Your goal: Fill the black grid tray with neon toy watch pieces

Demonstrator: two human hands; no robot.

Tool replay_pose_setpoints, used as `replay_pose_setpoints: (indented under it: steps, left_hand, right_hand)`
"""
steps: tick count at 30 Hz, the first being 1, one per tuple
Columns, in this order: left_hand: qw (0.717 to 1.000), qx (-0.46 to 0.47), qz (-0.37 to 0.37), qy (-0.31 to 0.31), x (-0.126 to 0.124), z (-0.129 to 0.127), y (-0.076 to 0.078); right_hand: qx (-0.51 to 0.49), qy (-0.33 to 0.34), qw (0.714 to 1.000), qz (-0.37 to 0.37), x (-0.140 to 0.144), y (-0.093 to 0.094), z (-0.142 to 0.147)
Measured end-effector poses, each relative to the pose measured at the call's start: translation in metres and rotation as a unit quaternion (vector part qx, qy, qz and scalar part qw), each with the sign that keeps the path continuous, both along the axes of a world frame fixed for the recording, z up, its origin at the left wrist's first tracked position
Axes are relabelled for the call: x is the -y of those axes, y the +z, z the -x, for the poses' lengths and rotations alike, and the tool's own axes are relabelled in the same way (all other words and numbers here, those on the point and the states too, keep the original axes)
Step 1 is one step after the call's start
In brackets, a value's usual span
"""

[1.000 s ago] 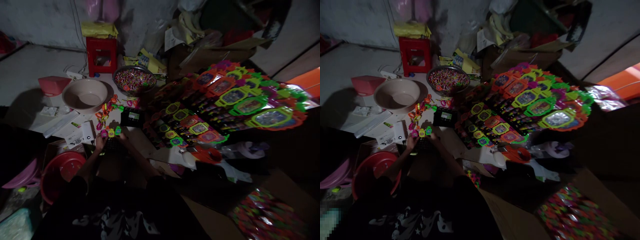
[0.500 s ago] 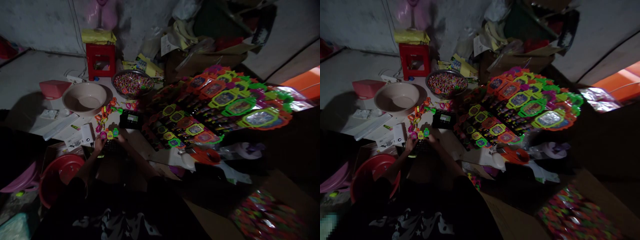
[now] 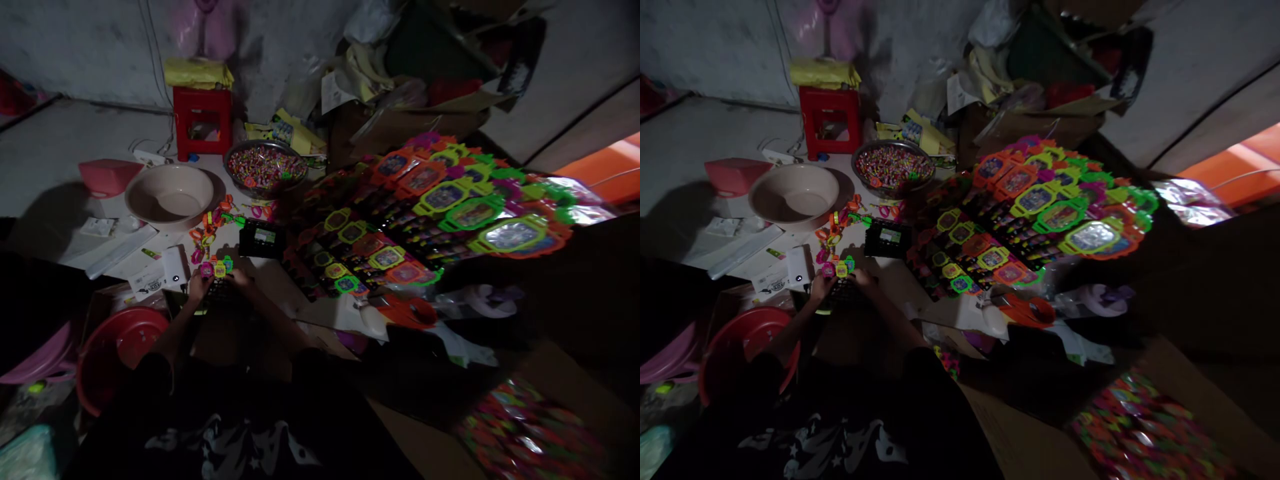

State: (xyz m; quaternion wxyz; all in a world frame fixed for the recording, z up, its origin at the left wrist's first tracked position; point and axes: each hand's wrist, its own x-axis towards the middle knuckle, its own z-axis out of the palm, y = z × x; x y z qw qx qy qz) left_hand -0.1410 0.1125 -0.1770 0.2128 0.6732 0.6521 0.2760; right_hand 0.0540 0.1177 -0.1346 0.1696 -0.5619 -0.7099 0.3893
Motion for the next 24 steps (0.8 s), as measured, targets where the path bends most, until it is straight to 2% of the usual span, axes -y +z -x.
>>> replay_pose_setpoints:
  steps: [9,14,20,22,24]
  left_hand:
    - [1.000,-0.015,-0.018,0.004,-0.001,-0.001,0.000]
    - [0.999,-0.014,-0.031,-0.019,-0.002,0.002,0.001]
    - [0.999,-0.009,-0.046,-0.023,-0.002,0.000,-0.008]
    - [0.998,-0.005,-0.052,-0.024,-0.002,-0.001,-0.011]
    - [0.998,-0.001,-0.059,-0.031,-0.002,-0.002,-0.013]
  right_hand:
    - [0.023,0.013,1.000,-0.007,-0.001,0.001,0.004]
    - [0.004,0.049,0.999,-0.005,-0.006,0.005,0.003]
    - [-0.047,0.073,0.996,-0.023,-0.006,0.000,-0.002]
    - [-0.070,0.061,0.995,-0.027,-0.005,-0.001,-0.008]
    - [-0.086,0.013,0.995,-0.048,-0.004,0.002,-0.015]
